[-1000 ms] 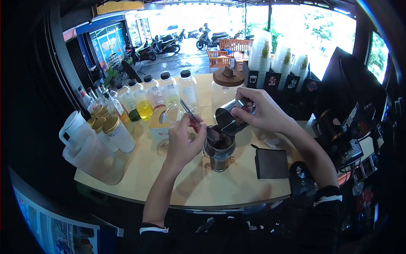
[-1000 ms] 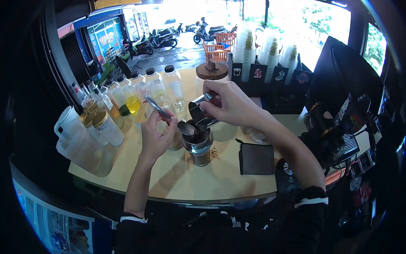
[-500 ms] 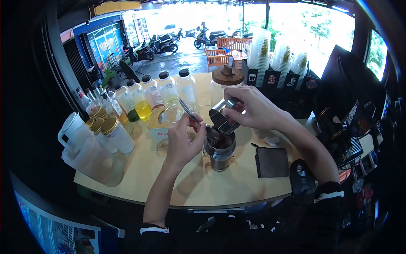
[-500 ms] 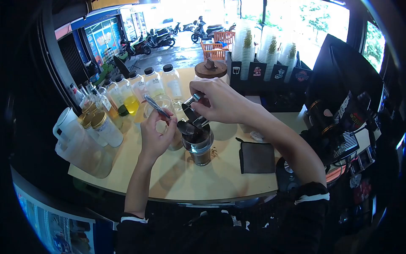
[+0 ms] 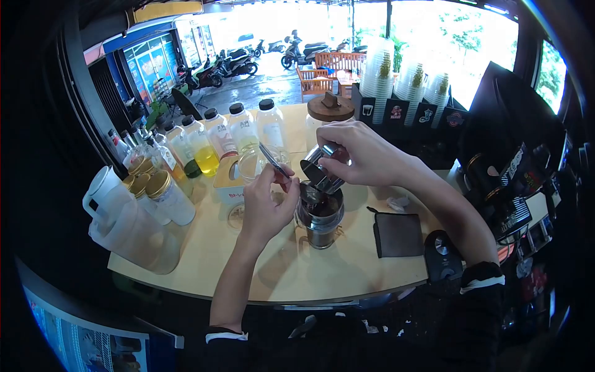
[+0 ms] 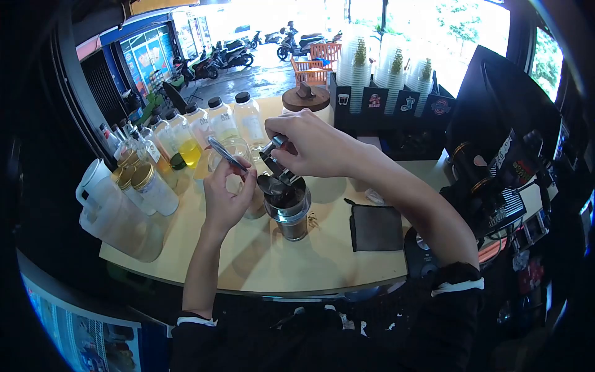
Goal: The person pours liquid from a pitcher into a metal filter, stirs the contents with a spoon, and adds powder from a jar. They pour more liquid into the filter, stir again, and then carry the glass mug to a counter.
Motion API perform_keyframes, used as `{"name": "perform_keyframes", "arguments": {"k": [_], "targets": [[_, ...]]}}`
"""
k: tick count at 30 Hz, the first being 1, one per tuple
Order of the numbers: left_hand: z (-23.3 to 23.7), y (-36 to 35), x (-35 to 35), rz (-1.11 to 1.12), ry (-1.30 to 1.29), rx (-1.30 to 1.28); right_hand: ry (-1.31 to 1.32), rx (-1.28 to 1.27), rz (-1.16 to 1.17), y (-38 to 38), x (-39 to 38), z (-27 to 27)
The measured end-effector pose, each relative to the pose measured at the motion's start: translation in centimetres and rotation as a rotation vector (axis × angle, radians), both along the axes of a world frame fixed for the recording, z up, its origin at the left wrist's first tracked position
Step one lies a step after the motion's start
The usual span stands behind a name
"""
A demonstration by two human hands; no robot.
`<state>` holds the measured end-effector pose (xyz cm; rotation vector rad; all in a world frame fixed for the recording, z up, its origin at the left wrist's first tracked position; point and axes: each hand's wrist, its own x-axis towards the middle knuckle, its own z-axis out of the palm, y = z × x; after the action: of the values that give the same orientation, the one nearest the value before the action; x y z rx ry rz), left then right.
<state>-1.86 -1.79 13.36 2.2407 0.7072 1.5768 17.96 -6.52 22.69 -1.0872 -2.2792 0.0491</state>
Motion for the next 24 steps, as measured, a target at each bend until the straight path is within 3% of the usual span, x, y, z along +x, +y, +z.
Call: {"name": "perform_keyframes", "arguments": {"k": [15, 24], "targets": [[0.8, -0.8, -0.6, 0.074, 0.032, 0.057, 0.044, -0.074, -0.001, -0.8, 0.4, 0.7], [0.1, -0.6, -0.5, 0.090, 0.081, 0.135, -0.115, 0.062, 0.031, -0.9, -0.9, 0.9]]}}
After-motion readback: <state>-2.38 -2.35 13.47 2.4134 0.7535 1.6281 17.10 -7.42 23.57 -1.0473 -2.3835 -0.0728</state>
